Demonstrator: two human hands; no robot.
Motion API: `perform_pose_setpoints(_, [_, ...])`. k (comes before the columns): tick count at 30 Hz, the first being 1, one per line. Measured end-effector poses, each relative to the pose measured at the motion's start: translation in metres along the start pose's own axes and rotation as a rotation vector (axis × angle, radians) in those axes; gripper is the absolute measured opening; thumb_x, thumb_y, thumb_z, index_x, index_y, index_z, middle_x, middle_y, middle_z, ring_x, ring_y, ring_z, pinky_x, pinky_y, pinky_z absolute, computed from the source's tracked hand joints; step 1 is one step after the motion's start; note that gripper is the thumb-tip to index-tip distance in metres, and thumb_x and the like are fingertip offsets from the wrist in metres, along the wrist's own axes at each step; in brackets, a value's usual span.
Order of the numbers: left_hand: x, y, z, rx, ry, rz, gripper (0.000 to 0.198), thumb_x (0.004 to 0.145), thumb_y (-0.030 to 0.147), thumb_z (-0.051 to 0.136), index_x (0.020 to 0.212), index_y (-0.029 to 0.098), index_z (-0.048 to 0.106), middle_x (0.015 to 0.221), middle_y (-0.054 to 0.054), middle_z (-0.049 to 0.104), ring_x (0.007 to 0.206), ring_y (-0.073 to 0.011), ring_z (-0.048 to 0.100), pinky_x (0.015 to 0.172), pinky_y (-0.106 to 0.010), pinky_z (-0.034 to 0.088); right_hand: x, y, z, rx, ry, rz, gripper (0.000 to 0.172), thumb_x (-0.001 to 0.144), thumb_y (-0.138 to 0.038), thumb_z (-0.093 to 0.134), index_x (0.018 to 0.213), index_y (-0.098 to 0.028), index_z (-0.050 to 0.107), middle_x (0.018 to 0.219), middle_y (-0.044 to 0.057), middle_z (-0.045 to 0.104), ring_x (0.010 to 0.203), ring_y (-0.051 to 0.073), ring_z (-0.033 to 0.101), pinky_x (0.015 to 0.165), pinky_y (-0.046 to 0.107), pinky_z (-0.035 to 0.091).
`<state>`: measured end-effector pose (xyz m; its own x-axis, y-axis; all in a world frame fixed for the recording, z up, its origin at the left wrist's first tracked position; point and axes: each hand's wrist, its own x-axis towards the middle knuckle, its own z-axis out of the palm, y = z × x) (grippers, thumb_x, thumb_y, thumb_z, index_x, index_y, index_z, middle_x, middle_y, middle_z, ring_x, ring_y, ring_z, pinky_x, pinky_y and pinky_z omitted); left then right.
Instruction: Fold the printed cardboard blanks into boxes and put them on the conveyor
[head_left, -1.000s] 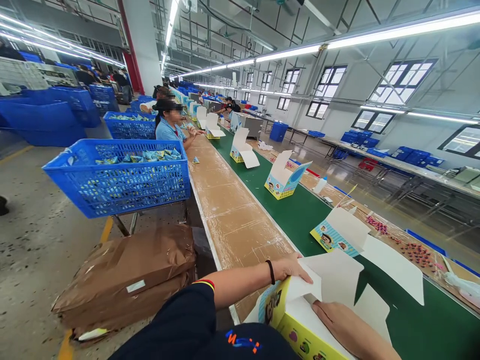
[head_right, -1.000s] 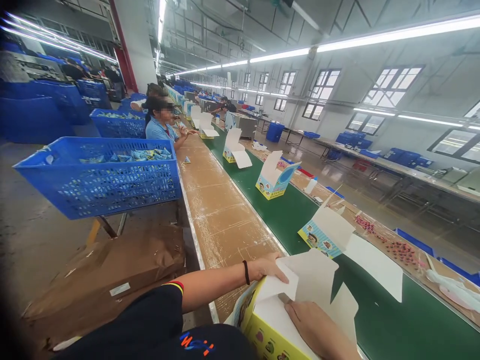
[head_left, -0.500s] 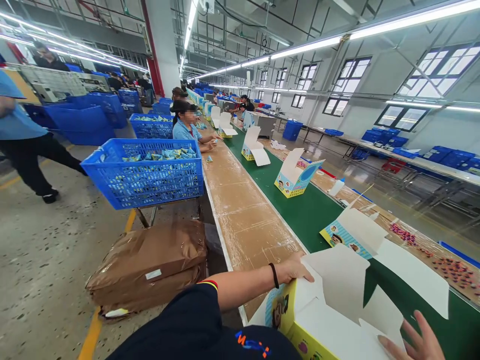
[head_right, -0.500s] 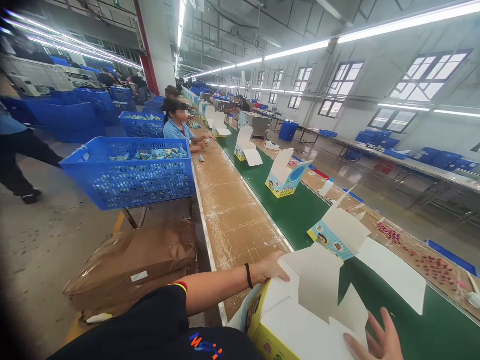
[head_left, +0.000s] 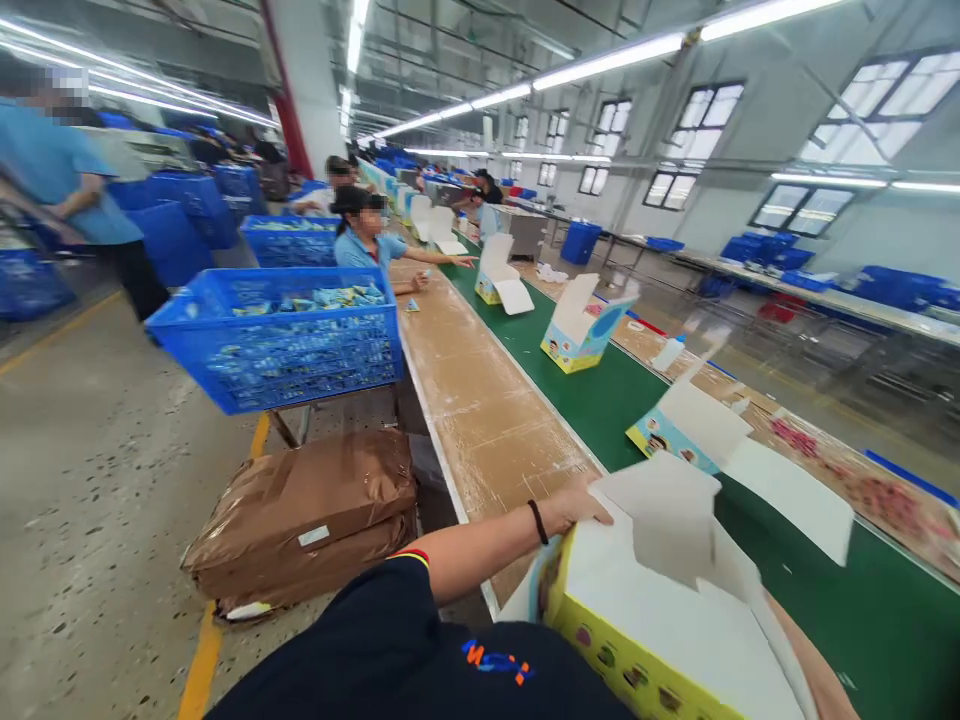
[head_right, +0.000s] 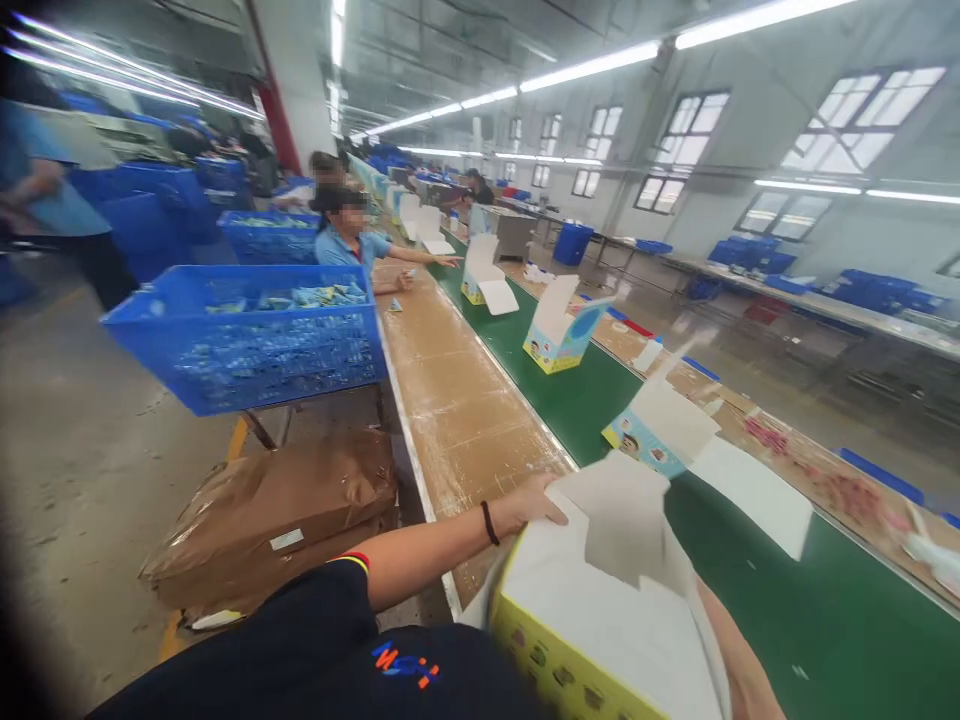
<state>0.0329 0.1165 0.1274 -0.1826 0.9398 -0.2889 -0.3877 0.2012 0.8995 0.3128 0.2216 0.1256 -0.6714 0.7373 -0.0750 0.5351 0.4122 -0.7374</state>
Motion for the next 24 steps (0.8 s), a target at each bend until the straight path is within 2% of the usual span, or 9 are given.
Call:
perform_pose_setpoints(3, [-0.01,-0.001,-0.009,0.008,0.005,0.012,0.054,0.036,0.013,0.088,0.084,0.02,0.064,0.074,0.002,0.068,0.064,-0.0151,0.059,0.06,-0.027,0.048,-0.004,-0.044,0.018,0.554,-0.081,0.349,0.087,0.081,-0.07,0.062,0.15,-0.021,0.045,0.118,0.019,0.073,0.097,0.038,0.074,0.085,0.055,0.061])
perform_pose_setpoints(6, [-0.012,0.0,-0.02,0.029,-0.016,0.025,0.057,0.037,0.012,0.082,0.091,0.021,0.065,0.08,0.003,0.069,0.068,-0.016,0.06,0.065,-0.028,0.05,0.006,-0.062,0.028,0.527,0.058,0.318,0.119,0.044,-0.042,0.093,0.148,-0.017,0.041,0.142,0.019,0.06,0.128,0.038,0.059,0.11,0.053,0.047])
perform_pose_setpoints(8, [-0.011,0.001,-0.026,0.057,-0.025,0.027,0.057,0.038,0.014,0.078,0.092,0.021,0.067,0.083,0.002,0.07,0.071,-0.0174,0.062,0.07,-0.031,0.052,0.012,-0.059,0.034,0.504,0.108,0.277,0.106,0.039,-0.034,0.092,0.136,-0.02,0.052,0.14,0.014,0.061,0.133,0.037,0.052,0.117,0.052,0.038])
perform_pose_setpoints(12, [-0.015,0.0,-0.031,0.167,0.018,0.065,0.027,0.046,0.024,0.072,0.072,0.02,0.068,0.089,-0.004,0.069,0.088,-0.0241,0.065,0.083,-0.039,0.053,0.003,-0.053,0.048,0.663,0.133,0.192,0.04,0.059,-0.043,0.079,0.091,-0.022,0.068,0.128,0.008,0.068,0.125,0.034,0.058,0.111,0.048,0.043])
perform_pose_setpoints(14, [-0.018,0.001,-0.032,0.244,0.03,0.099,0.014,0.051,0.029,0.071,0.06,0.02,0.065,0.099,-0.007,0.069,0.102,-0.0275,0.063,0.094,-0.041,0.051,-0.004,-0.057,0.049,0.63,0.113,0.172,0.03,0.071,-0.05,0.069,0.075,-0.021,0.068,0.133,0.009,0.066,0.126,0.034,0.057,0.11,0.046,0.043])
perform_pose_setpoints(16, [-0.02,0.005,-0.032,0.319,0.006,0.116,0.017,0.051,0.032,0.074,0.053,0.021,0.062,0.108,-0.008,0.067,0.113,-0.0296,0.06,0.104,-0.042,0.046,-0.007,-0.064,0.042,0.516,0.036,0.171,0.035,0.075,-0.053,0.067,0.083,-0.02,0.071,0.136,0.01,0.064,0.126,0.034,0.057,0.111,0.046,0.042])
perform_pose_setpoints(18, [-0.019,0.012,-0.031,0.49,-0.077,0.125,0.024,0.047,0.036,0.08,0.058,0.021,0.064,0.112,-0.008,0.066,0.115,-0.0316,0.059,0.108,-0.045,0.045,-0.006,-0.072,0.032,0.336,-0.079,0.2,0.054,0.071,-0.053,0.076,0.112,-0.019,0.07,0.14,0.011,0.062,0.127,0.034,0.057,0.112,0.048,0.041])
perform_pose_setpoints(21, [-0.013,0.028,-0.027,0.914,-0.282,0.154,0.053,0.046,0.044,0.084,0.093,0.021,0.072,0.121,-0.009,0.065,0.12,-0.0352,0.057,0.106,-0.048,0.048,0.0,-0.087,0.021,0.045,-0.256,0.24,0.094,0.064,-0.047,0.087,0.145,-0.02,0.05,0.149,0.015,0.054,0.133,0.036,0.054,0.115,0.049,0.04])
perform_pose_setpoints(24, [-0.008,0.041,-0.017,1.284,-0.479,0.16,0.086,0.051,0.05,0.083,0.13,0.023,0.063,0.129,-0.011,0.064,0.129,-0.0389,0.054,0.108,-0.049,0.048,0.006,-0.103,0.023,-0.225,-0.346,0.275,0.1,0.064,-0.04,0.09,0.151,-0.023,0.045,0.151,0.016,0.051,0.137,0.04,0.05,0.114,0.054,0.043])
